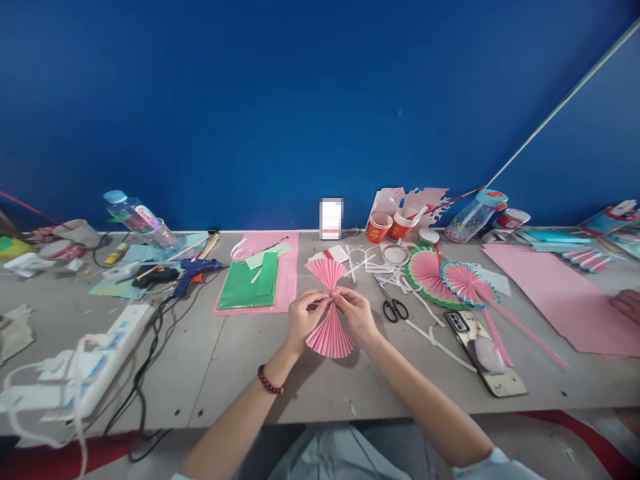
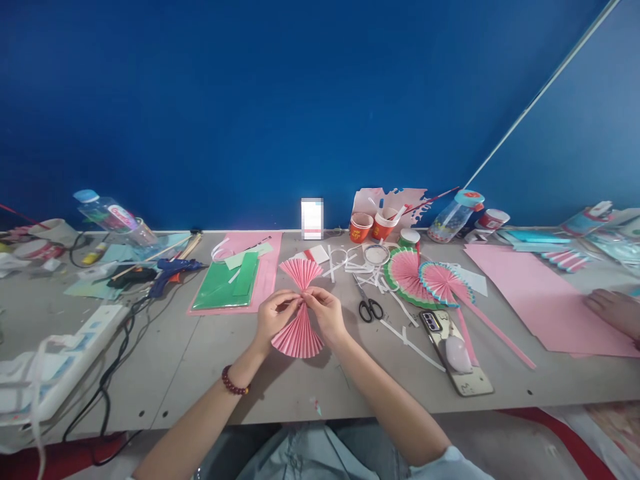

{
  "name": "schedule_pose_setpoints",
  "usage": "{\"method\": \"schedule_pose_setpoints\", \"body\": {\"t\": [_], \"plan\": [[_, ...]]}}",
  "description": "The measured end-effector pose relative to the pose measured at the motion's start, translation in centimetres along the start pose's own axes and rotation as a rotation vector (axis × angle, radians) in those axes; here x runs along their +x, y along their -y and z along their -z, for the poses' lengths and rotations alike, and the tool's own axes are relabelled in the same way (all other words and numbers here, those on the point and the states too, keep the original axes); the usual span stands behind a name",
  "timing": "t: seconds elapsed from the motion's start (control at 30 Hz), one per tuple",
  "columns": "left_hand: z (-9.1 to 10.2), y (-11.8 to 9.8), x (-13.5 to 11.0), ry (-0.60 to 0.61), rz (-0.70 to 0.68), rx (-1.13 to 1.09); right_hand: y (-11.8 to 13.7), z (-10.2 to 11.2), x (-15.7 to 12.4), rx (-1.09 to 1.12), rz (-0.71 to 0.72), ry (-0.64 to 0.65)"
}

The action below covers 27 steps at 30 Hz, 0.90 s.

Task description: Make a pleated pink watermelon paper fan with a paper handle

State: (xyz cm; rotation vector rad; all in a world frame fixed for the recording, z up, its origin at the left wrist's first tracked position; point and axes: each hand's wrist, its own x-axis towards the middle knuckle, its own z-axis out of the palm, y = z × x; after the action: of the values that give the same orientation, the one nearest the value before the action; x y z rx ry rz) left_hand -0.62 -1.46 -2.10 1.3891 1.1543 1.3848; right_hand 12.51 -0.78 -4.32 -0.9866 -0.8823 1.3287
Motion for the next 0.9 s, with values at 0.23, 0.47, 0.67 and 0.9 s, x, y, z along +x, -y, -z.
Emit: {"method": "schedule_pose_setpoints", "body": {"t": [0.23, 0.47, 0.67, 0.9], "plan": [[0.3, 0.0, -0.3, 0.023, -0.073, 0.068, 1.4, -0.1, -0.3, -0.075, -0.042, 0.031], [1.0, 0.2, 0.1, 0.123, -0.170, 0.196, 1.1, 0.5, 0.0, -0.364, 0.115, 0.007], [1.6, 0.3, 0.6, 0.249, -0.118, 0.106, 1.5, 0.6, -0.2, -0.696, 0.377, 0.081], [1.2, 0.3, 0.3, 0.212, -0.075, 0.084, 1.8, 0.5, -0.4, -0.781, 0.398, 0.090]]}}
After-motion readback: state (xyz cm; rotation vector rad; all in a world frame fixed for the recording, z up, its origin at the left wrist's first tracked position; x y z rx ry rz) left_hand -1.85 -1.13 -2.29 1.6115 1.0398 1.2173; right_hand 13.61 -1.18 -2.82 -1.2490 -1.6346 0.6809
